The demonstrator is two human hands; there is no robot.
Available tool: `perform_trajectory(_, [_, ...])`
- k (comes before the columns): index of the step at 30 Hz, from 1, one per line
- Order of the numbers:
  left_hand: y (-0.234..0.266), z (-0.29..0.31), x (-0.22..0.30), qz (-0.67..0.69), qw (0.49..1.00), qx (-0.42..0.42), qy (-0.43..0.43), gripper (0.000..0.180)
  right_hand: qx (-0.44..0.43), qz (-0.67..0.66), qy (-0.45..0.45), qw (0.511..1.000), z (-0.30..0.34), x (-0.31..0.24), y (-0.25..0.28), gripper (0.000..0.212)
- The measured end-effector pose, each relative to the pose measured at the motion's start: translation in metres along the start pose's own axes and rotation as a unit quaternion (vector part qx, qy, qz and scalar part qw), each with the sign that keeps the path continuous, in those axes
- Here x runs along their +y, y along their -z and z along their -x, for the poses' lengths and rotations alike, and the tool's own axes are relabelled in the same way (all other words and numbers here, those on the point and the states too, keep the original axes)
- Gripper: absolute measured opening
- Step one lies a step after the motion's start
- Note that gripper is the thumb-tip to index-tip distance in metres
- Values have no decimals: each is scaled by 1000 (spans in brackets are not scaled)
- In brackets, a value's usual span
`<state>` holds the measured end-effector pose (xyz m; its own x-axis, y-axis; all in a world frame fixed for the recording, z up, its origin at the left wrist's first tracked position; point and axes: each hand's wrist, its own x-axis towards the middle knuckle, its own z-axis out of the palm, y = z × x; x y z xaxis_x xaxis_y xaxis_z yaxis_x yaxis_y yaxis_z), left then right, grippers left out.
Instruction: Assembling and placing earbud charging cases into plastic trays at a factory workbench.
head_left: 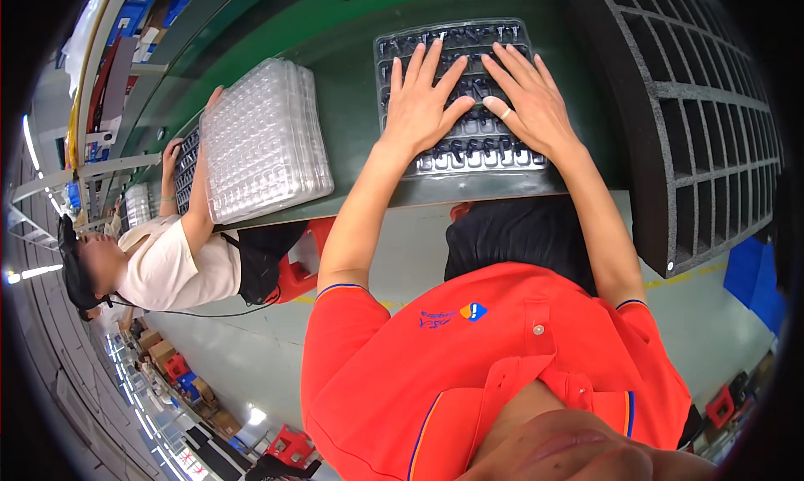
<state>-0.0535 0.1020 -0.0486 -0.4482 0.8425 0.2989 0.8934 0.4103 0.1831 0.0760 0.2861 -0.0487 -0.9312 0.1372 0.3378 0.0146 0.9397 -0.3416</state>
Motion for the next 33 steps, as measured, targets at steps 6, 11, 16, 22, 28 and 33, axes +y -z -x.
perform_trajectory(6, [-1, -11, 17, 34, 998, -22, -37, 72, -22, 35, 9, 999, -16, 10, -10, 55])
perform_trajectory(11, [1, -5, 20, 51, 998, -4, -40, 74, 87, -4, 3, 996, -29, 9, -2, 53])
perform_trajectory(16, [-6, -19, 12, 36, 999, 12, -26, 79, 44, 42, -34, 998, -48, 20, -29, 56])
perform_trajectory(22, [-14, -16, 4, 38, 999, 15, -19, 71, 30, 72, 27, 997, -42, 19, -25, 55])
perform_trajectory(28, [19, -5, -4, 177, 981, 69, 35, 57, 20, 32, 18, 999, -21, -8, -10, 61])
perform_trajectory(33, [12, 27, 9, 52, 998, 12, 44, 72, -1, 56, 28, 998, -16, -6, -16, 66])
